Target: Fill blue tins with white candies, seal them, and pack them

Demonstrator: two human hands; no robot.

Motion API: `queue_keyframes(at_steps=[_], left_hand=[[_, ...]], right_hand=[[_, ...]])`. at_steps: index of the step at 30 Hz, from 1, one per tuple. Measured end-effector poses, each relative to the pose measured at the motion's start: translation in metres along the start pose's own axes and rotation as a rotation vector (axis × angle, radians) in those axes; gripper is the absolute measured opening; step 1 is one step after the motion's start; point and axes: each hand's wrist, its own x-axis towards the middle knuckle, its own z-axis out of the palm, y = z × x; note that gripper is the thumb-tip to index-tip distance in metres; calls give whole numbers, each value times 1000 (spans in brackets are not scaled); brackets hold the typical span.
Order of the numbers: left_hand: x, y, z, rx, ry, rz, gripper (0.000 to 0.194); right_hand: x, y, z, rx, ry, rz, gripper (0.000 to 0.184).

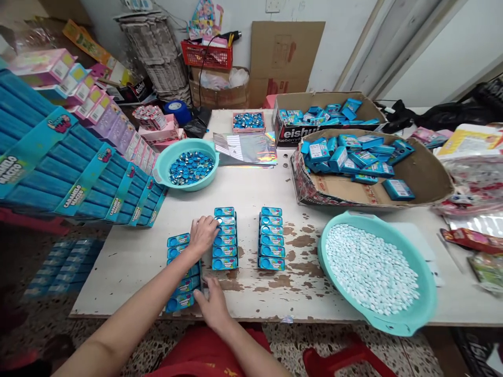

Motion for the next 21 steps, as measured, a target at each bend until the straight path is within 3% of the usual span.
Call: queue_keyframes(at_steps=[3, 6, 9, 11, 13, 16, 18, 21], left_hand=[[-3, -5, 8, -83, 50, 21, 21], [-4, -8, 9, -286, 112, -57, 20], [-12, -14, -8, -624, 197, -219, 14], [-31, -26, -29, -869, 234, -340, 11], [-68, -47, -51, -1067, 243, -471, 13], [-160, -84, -65, -1236, 250, -695, 20], [-232, -97, -57, -1345, 257, -923, 23], [-316, -87, -29, -1497, 326, -1254, 29]], right_hand=[[0, 5, -8, 44, 41, 45, 40], [1, 11, -10, 95, 36, 75, 41], [0, 14, -10, 113, 23, 105, 46], [-1, 13, -11, 129, 1, 129, 46], [-3, 10, -13, 152, -33, 154, 44], [-3, 6, -17, 171, -73, 192, 42], [-2, 5, -17, 174, -95, 212, 41], [3, 2, -15, 154, -126, 232, 37]])
